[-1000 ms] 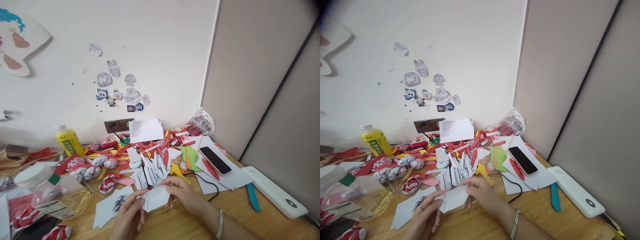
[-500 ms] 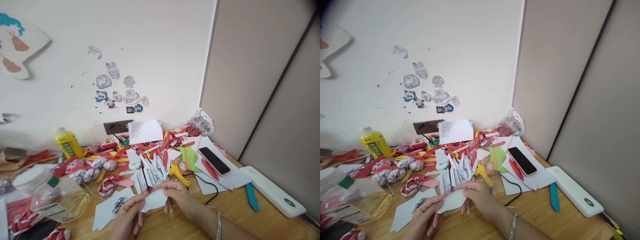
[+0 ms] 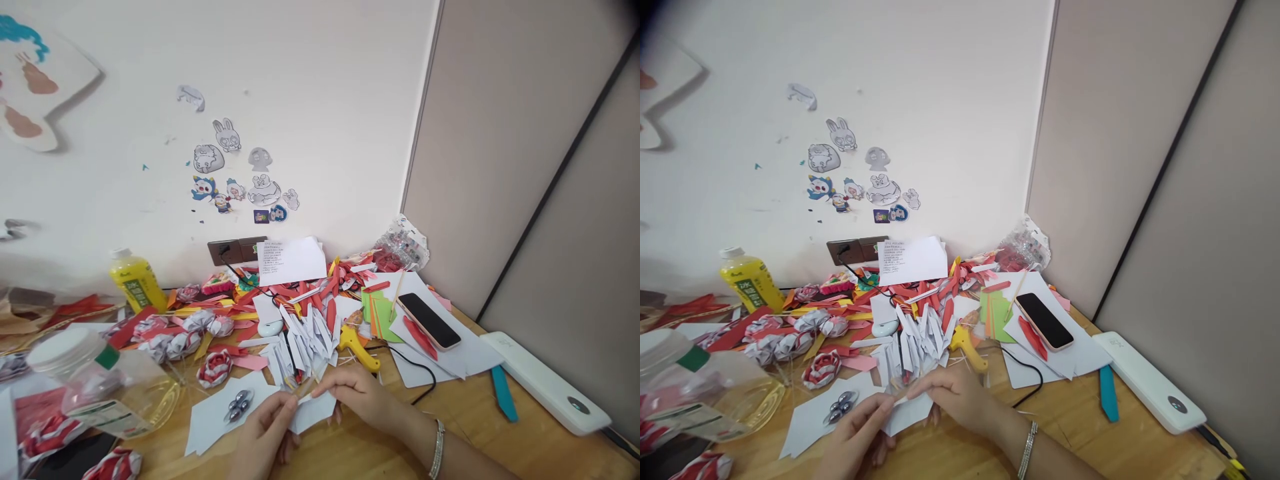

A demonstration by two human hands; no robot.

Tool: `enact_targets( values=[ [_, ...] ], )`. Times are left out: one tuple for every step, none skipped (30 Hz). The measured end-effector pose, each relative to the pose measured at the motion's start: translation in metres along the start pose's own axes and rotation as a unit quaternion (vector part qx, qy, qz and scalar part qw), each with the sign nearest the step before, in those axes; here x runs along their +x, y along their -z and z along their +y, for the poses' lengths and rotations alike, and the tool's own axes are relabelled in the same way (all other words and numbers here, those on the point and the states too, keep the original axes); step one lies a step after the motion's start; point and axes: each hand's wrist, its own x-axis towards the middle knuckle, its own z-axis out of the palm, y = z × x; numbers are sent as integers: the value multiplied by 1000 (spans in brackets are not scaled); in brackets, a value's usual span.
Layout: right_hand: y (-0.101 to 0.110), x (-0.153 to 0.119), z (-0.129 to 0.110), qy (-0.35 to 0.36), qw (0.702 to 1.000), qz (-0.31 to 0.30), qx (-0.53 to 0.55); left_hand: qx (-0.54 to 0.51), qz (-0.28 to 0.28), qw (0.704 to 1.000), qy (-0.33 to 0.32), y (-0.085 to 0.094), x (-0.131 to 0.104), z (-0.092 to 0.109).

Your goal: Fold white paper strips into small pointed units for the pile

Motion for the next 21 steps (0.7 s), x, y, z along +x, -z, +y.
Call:
enact_targets(
  values=[
    [1, -1, -2, 5, 999, -1, -37, 33, 4, 999, -14, 1, 0, -1],
    [3, -2, -4, 10, 997, -1, -74, 61, 6, 998, -26, 2, 0, 0],
    [4, -2, -6, 14, 994, -4, -107, 85, 8, 996, -35, 2, 0, 0],
    [5, -2, -7, 20, 991, -8, -133, 104, 12, 994, -41, 3, 0, 1],
    [5, -2, -7, 31, 988, -14, -152, 120, 16, 992, -47, 3, 0, 2],
    [5, -1, -8, 46, 985, -17, -168, 131, 20, 990, -52, 2, 0, 3],
    [4, 0, -7, 65, 981, -18, -181, 138, 20, 989, -55, 2, 0, 3],
    [3, 1, -7, 84, 978, -15, -191, 143, 19, 988, -58, 2, 0, 3],
    [2, 2, -6, 98, 975, -8, -201, 147, 19, 987, -60, 2, 0, 3],
    [0, 3, -5, 104, 972, 2, -213, 150, 17, 987, -60, 1, 0, 3],
    [-1, 4, -4, 99, 969, 11, -226, 151, 17, 986, -61, 1, 0, 3],
    [-2, 4, -2, 87, 967, 19, -239, 152, 17, 986, -61, 1, 0, 3],
    [-3, 5, 0, 72, 965, 24, -250, 150, 18, 987, -60, 0, 0, 3],
    [-3, 5, 2, 56, 965, 27, -257, 147, 17, 987, -57, 0, 0, 4],
    [-4, 6, 4, 43, 964, 28, -260, 142, 15, 988, -53, -1, 0, 5],
    [-3, 6, 7, 33, 965, 28, -260, 137, 12, 989, -46, -1, 0, 5],
    [-3, 6, 9, 26, 966, 25, -258, 133, 10, 990, -39, -2, -1, 6],
    [-2, 7, 11, 21, 967, 20, -254, 130, 7, 991, -32, -2, -1, 7],
    [-2, 7, 13, 16, 968, 15, -248, 128, 5, 991, -27, -3, -1, 7],
    [-1, 7, 14, 13, 970, 9, -241, 128, 1, 992, -23, -3, -1, 7],
    [0, 7, 15, 12, 973, 2, -232, 128, -1, 991, -22, -3, -1, 7]
  ],
)
